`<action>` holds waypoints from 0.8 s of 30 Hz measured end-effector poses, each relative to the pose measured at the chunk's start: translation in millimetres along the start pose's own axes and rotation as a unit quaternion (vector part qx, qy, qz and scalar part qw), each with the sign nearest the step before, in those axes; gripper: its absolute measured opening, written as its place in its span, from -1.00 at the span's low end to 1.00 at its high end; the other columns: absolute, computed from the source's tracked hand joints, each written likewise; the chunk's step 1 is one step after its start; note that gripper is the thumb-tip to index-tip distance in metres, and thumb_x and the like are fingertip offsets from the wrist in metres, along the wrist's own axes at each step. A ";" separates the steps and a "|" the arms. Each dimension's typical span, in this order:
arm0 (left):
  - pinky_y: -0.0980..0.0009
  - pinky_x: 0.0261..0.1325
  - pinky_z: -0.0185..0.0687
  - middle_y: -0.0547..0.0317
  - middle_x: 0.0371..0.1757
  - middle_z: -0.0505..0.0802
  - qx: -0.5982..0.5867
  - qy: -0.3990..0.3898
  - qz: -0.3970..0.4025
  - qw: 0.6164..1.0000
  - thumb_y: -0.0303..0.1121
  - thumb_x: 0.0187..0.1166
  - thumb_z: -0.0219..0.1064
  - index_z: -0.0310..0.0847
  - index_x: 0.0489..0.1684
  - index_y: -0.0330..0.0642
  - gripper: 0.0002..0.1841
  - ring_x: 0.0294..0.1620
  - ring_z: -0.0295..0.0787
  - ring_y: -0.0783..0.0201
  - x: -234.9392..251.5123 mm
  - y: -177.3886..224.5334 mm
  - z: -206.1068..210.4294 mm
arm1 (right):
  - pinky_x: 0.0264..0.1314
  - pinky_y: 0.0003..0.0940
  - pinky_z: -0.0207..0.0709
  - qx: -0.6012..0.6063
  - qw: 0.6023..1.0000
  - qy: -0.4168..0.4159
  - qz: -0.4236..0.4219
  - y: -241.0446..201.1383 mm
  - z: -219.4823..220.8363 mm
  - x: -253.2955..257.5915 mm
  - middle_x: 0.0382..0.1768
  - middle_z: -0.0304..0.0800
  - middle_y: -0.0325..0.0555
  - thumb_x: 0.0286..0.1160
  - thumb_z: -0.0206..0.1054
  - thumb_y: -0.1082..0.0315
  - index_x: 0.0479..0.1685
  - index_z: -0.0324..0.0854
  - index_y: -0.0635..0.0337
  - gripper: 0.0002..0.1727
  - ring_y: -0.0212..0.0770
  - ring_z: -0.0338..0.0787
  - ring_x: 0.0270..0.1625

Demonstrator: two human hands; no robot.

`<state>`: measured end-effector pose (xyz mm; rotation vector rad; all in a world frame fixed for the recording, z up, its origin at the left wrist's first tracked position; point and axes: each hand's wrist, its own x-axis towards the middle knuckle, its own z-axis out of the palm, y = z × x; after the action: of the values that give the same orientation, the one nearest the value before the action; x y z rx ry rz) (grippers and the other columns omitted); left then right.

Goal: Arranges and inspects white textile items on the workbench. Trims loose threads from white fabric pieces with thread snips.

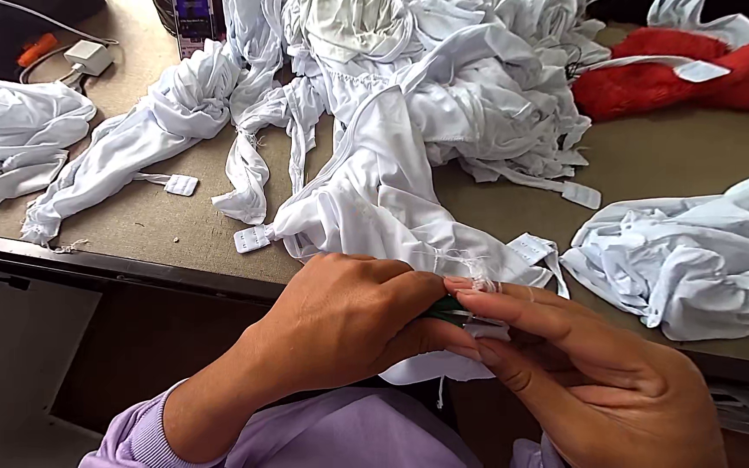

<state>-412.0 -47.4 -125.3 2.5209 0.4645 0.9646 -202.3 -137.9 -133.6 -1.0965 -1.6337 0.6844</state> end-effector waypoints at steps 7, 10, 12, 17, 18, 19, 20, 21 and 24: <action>0.53 -0.39 0.51 0.28 -0.46 0.77 -0.053 0.033 -0.016 0.998 -0.12 0.72 0.27 0.80 -0.21 -0.28 -0.64 -0.43 0.67 0.49 -5.9 -7.3 7.8 | 0.17 -0.59 0.76 -0.028 0.999 0.022 0.003 2.6 2.7 -0.1 0.27 0.83 -0.41 0.55 0.44 0.28 0.32 0.78 -0.13 -0.64 -0.44 0.84 0.19; 0.68 -0.31 0.53 0.27 -0.37 0.73 -0.190 0.039 -0.038 0.980 -0.05 0.64 0.36 0.67 0.03 -0.43 -0.53 -0.37 0.57 0.62 -7.4 -8.5 10.4 | 0.02 -0.70 0.75 -0.045 0.998 0.050 0.010 2.5 2.8 0.2 0.32 0.78 -0.48 0.51 0.48 0.26 0.43 0.71 -0.17 -0.54 -0.57 0.83 0.00; 0.68 -0.31 0.48 0.21 -0.37 0.75 -0.245 0.055 -0.039 0.967 -0.21 0.47 0.52 0.69 0.08 -0.50 -0.54 -0.38 0.54 0.60 -5.0 -4.7 23.0 | -0.01 -0.73 0.73 -0.053 0.998 0.044 0.003 2.8 6.8 -0.5 0.37 0.72 -0.48 0.53 0.47 0.25 0.53 0.64 -0.16 -0.48 -0.62 0.79 -0.01; 0.64 -0.28 0.55 0.14 -0.43 0.76 -0.231 0.091 -0.024 0.968 -0.60 0.38 0.45 0.78 -0.33 -0.41 -0.96 -0.37 0.63 0.50 -2.5 -4.8 33.8 | 0.15 -0.61 0.79 -0.133 0.989 0.051 -0.029 5.2 0.8 -8.4 0.40 0.76 -0.36 0.61 0.40 0.26 0.48 0.68 -0.09 -0.56 -0.48 0.85 0.18; 0.65 -0.27 0.55 0.14 -0.42 0.76 -0.231 0.104 -0.020 0.967 -0.59 0.42 0.44 0.78 -0.31 -0.42 -0.95 -0.36 0.63 0.51 -3.6 -5.8 33.8 | 0.15 -0.59 0.79 -0.164 0.984 0.057 -0.027 3.8 -8.8 -13.7 0.28 0.83 -0.33 0.64 0.39 0.24 0.36 0.74 -0.04 -0.65 -0.46 0.86 0.16; 0.66 -0.25 0.56 0.13 -0.40 0.77 -0.234 0.115 -0.014 0.965 -0.57 0.47 0.44 0.77 -0.29 -0.43 -0.94 -0.35 0.64 0.51 -4.8 -6.6 33.5 | 0.14 -0.56 0.78 -0.200 0.978 0.052 -0.013 1.1 -22.5 -21.4 0.13 0.90 -0.26 0.65 0.38 0.23 0.21 0.81 0.05 -0.73 -0.43 0.88 0.10; 0.67 -0.24 0.57 0.13 -0.40 0.76 -0.238 0.125 -0.009 0.963 -0.55 0.49 0.45 0.77 -0.29 -0.44 -0.92 -0.34 0.64 0.52 -5.5 -7.3 33.1 | 0.08 -0.51 0.75 -0.248 0.968 0.020 0.026 -4.9 -39.9 -30.8 -0.05 0.93 -0.15 0.66 0.37 0.20 0.06 0.86 0.15 -0.73 -0.39 0.88 -0.02; 0.67 -0.24 0.57 0.14 -0.40 0.76 -0.241 0.132 -0.004 0.962 -0.54 0.49 0.45 0.76 -0.28 -0.44 -0.91 -0.34 0.64 0.51 -6.1 -7.6 32.5 | 0.03 -0.35 0.74 -0.310 0.944 -0.060 0.096 -15.4 -58.8 -38.5 -0.10 0.94 -0.01 0.69 0.33 0.12 0.04 0.88 0.22 -0.64 -0.26 0.89 -0.08; 0.63 -0.20 0.62 0.13 -0.39 0.78 -0.242 0.135 0.008 0.961 -0.53 0.49 0.46 0.77 -0.28 -0.43 -0.91 -0.31 0.68 0.48 -8.7 -6.5 32.4 | 0.10 0.46 0.58 -0.383 0.849 -0.264 0.251 -31.0 -84.5 -44.2 0.18 0.80 0.43 0.70 0.25 -0.08 0.39 0.67 0.38 -0.35 0.47 0.82 0.12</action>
<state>-396.9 -53.6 -155.3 1.9683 0.2430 1.2610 -129.6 -197.3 -98.5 -2.1113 -2.2022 0.7138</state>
